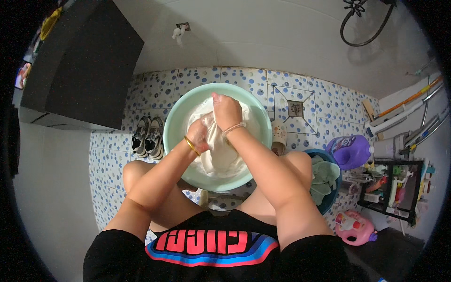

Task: The person sits on the floor and hand-washes a white cloth in a light green basin filled with soapy water. They repeatedly submerge, scrub, and wring the cloth by hand throughout the clip.

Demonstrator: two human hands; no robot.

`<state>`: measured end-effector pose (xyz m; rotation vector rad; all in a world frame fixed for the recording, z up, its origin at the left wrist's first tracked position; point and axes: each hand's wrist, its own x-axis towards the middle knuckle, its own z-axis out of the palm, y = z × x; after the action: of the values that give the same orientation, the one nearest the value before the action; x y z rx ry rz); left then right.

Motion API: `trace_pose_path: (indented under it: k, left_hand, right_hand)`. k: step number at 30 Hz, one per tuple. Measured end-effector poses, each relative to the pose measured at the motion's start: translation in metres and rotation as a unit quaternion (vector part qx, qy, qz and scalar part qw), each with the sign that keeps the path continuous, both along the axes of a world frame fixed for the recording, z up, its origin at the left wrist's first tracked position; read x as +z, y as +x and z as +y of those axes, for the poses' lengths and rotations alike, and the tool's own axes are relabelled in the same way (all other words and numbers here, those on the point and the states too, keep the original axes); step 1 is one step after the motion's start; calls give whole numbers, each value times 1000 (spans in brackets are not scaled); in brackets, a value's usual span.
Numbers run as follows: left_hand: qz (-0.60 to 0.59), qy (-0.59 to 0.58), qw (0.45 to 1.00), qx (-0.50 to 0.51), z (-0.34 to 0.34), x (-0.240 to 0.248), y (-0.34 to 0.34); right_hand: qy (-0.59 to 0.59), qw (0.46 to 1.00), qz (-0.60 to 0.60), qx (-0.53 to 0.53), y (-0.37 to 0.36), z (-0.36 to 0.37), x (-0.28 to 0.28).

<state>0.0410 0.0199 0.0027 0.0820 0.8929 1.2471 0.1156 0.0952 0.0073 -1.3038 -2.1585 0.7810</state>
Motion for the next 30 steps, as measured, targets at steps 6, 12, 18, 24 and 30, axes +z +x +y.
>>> trace_pose_path:
  k: [6, 12, 18, 24, 30]
  left_hand:
    - [-150, 73, 985, -47, 2, 31, -45]
    - [-59, 93, 992, 55, -9, 13, -77]
    - [19, -6, 997, 74, -5, -40, -57]
    - [122, 166, 977, 63, 2, -64, -27]
    - [-5, -46, 994, 103, 12, -25, 1]
  right_hand:
    - [-396, 888, 201, 121, 33, 13, -8]
    - [-371, 915, 58, 145, 67, 20, -52]
    - [-249, 890, 380, -41, 34, -5, -15]
    - [149, 963, 116, 191, 6, -82, 13]
    - [78, 995, 51, -31, -6, -30, 7]
